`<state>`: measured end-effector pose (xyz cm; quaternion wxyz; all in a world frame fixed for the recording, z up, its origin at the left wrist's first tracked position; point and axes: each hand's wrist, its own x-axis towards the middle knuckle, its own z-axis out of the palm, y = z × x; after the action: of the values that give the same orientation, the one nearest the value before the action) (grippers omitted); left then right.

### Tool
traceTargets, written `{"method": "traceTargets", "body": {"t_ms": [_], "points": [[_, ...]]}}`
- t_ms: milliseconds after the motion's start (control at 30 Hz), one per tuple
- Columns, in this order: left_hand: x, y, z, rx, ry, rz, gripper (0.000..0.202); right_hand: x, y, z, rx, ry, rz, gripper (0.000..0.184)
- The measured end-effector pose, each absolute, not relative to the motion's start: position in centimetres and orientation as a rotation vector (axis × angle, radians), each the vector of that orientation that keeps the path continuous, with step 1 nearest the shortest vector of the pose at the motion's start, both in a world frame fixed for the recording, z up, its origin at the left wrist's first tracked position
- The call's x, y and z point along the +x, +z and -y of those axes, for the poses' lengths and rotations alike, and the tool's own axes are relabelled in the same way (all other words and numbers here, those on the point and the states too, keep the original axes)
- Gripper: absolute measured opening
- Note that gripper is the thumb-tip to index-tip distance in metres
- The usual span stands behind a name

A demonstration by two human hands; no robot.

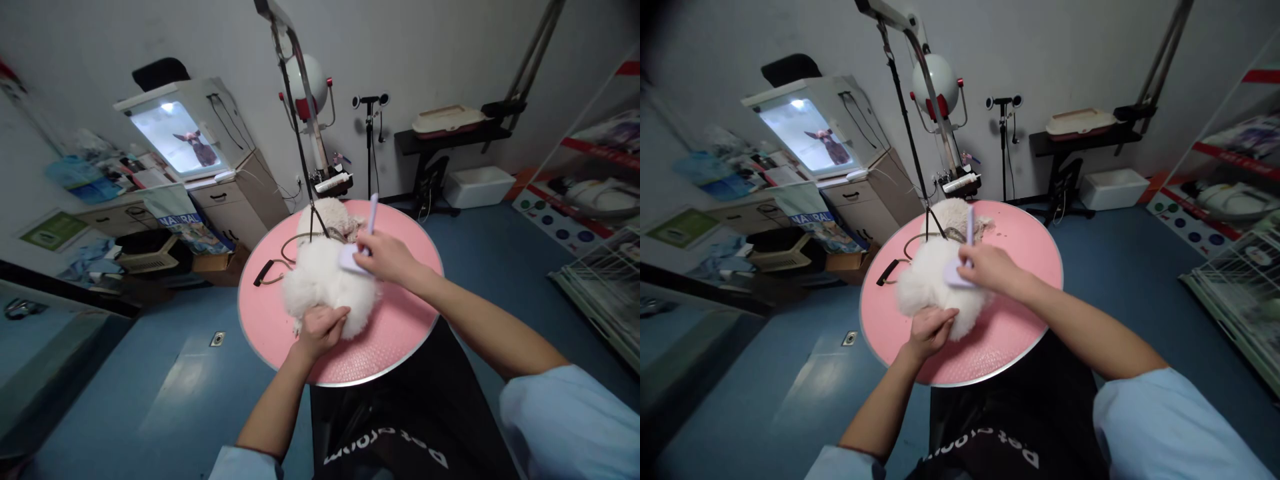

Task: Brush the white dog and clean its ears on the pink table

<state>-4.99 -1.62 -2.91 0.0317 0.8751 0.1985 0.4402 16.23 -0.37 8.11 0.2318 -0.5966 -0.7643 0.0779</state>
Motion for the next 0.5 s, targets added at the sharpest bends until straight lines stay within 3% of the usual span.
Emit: {"method": "traceTargets", "body": {"t_ms": [100, 233, 367, 500], "points": [[-4.96, -2.81, 1.62, 2.68, 1.363, -0.615, 0.017, 16.17, 7.62, 0.31, -1.772, 0.024, 1.828, 0.018], [-4.95, -2.85, 1.78, 2.682, 1.325, -0.633, 0.017, 16.05, 7.26, 0.17, -1.632, 0.226, 2.029, 0.014], [-4.89, -2.68, 2.01, 2.666, 1.293, -0.687, 0.017, 15.9, 7.25, 0.26, -1.771, -0.021, 1.807, 0.02], [-4.82, -2.27, 2.02, 2.679, 1.264, -0.716, 0.018, 15.64, 7.04, 0.47, -1.646, 0.137, 2.084, 0.016]]}}
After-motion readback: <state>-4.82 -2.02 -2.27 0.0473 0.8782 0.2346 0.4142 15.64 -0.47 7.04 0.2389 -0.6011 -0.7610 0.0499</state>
